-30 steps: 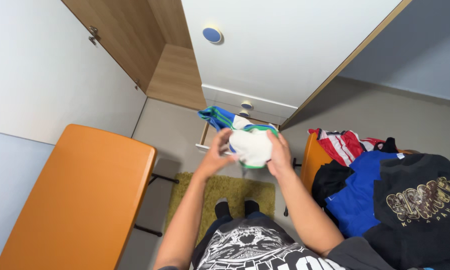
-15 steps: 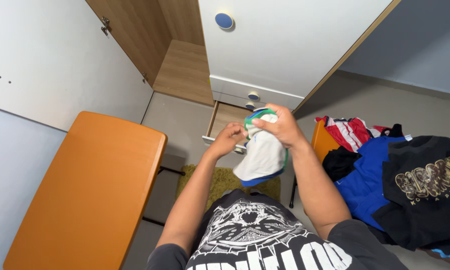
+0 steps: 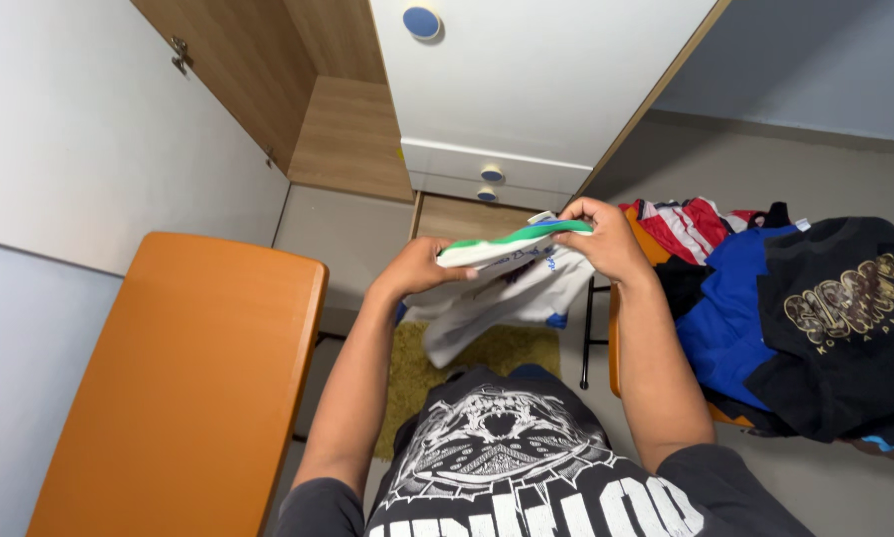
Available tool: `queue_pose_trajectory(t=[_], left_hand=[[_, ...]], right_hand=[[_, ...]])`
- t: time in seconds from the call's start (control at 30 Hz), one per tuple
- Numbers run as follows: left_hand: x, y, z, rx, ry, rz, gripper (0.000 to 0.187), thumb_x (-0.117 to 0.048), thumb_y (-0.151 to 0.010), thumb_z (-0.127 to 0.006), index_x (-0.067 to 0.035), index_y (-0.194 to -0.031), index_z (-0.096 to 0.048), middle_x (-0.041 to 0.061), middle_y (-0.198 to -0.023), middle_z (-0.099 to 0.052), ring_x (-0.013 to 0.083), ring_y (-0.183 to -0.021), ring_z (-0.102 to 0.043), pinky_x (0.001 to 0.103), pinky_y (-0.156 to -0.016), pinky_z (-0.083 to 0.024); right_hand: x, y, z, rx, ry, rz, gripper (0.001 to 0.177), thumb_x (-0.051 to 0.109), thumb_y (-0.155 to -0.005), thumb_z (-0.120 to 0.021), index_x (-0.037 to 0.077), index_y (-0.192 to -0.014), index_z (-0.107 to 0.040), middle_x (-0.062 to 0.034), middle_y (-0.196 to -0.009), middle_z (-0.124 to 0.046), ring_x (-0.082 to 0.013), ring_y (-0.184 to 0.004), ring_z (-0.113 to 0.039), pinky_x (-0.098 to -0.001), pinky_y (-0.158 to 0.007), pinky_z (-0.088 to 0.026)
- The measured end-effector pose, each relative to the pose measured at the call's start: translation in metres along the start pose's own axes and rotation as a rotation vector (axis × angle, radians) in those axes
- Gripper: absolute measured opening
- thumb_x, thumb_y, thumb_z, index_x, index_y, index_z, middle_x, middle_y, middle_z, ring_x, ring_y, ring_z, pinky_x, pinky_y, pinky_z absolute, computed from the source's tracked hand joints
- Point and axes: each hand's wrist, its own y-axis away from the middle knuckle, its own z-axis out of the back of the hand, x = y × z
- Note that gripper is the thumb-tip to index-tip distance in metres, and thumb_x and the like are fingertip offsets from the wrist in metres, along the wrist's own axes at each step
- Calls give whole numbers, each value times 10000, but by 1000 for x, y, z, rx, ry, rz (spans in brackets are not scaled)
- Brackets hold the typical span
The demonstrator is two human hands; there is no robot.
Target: The person takes various items of clothing from a drawer, including black shirts, a white shirt, a blue shirt, and a white patterned shirt, and places them onto a pile on a small table.
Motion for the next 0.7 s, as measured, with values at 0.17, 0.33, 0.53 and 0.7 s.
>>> queue_pose_trajectory(t=[0.17, 0.33, 0.53, 0.7], left_hand=[[35, 2, -27, 27, 331, 103, 336, -205, -951, -669, -60, -1248, -729, 67, -1109, -785, 172, -1029, -694, 312, -927, -534], [38, -3, -51, -8, 805, 78, 342, -182, -1058, -554, -46, -1365, -614, 96, -1224, -689, 199, -1119, -627, 348, -977, -510], [-40, -10, -105, -37, 1152, 63, 455, -257, -1010, -573, -98, -1432, -505, 105, -1306, -634, 243, -1193, -634, 428, -1028, -525], [-93, 1, -153, 24, 1102, -21, 566, -409, -1043, -550, -70, -1494, -509, 130, -1366, -626, 254, -1245, -614, 435, -1060, -514]], right_hand=[[-12, 14, -1, -46, -71, 21, 148, -25, -864, -771, 10, -974, -678, -26, -911, -698, -81, -869, -650, -236, -765, -539], [-32, 23, 3, 0, -183, 78, 238, 37, -893, -783, -1, -1088, -651, -35, -1006, -687, -77, -945, -661, -253, -840, -560], [-49, 59, 4, 242, -20, 227, 832, 137, -688, -912, -8, -1389, -487, -84, -1251, -643, -187, -1133, -600, -358, -976, -470], [-121, 81, -2, 273, 277, -14, 516, 135, -814, -825, 45, -1288, -641, -113, -1233, -725, -219, -1139, -688, -369, -984, -550]])
